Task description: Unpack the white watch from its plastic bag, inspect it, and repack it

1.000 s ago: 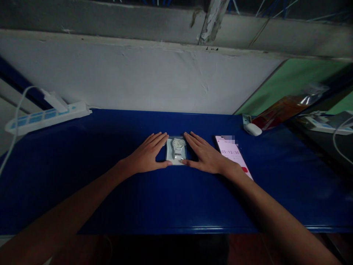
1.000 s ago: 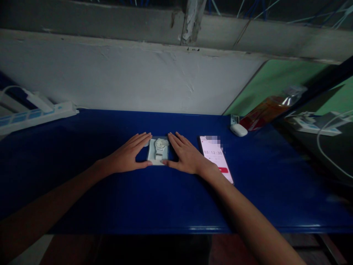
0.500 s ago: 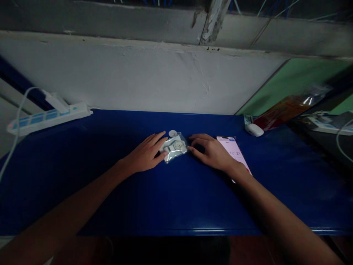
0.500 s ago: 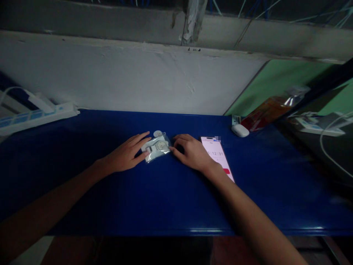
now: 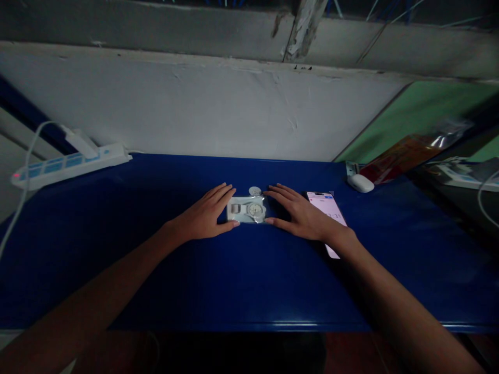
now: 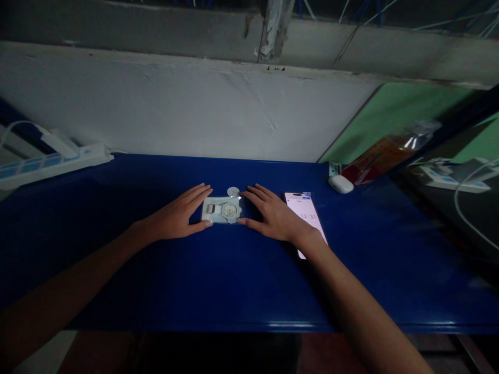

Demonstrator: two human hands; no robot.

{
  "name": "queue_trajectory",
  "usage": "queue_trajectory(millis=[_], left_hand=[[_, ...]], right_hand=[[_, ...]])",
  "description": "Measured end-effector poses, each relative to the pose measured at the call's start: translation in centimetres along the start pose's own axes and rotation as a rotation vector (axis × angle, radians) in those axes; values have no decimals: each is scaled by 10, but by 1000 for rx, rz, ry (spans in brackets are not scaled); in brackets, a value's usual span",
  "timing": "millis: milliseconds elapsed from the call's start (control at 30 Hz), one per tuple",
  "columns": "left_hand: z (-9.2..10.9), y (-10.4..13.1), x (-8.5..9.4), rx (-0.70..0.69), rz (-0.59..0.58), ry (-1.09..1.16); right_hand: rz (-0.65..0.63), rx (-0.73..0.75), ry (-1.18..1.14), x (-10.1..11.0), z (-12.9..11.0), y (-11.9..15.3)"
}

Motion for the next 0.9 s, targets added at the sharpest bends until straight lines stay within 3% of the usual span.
queue_trajectory(millis=[900], left_hand=[[0,-2,-3,43,-85,-57]], right_hand=[[-92,-68,-38,-5,14,4]])
Point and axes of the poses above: each hand's wrist, its own y-axis away from the middle knuckle, its own x-axis out of the back of the hand, z = x × y, the point moved 7 cm from there along -y, towards the middle knuckle, and after that the axes turned 1 degree about x, right-handed, at the moved point
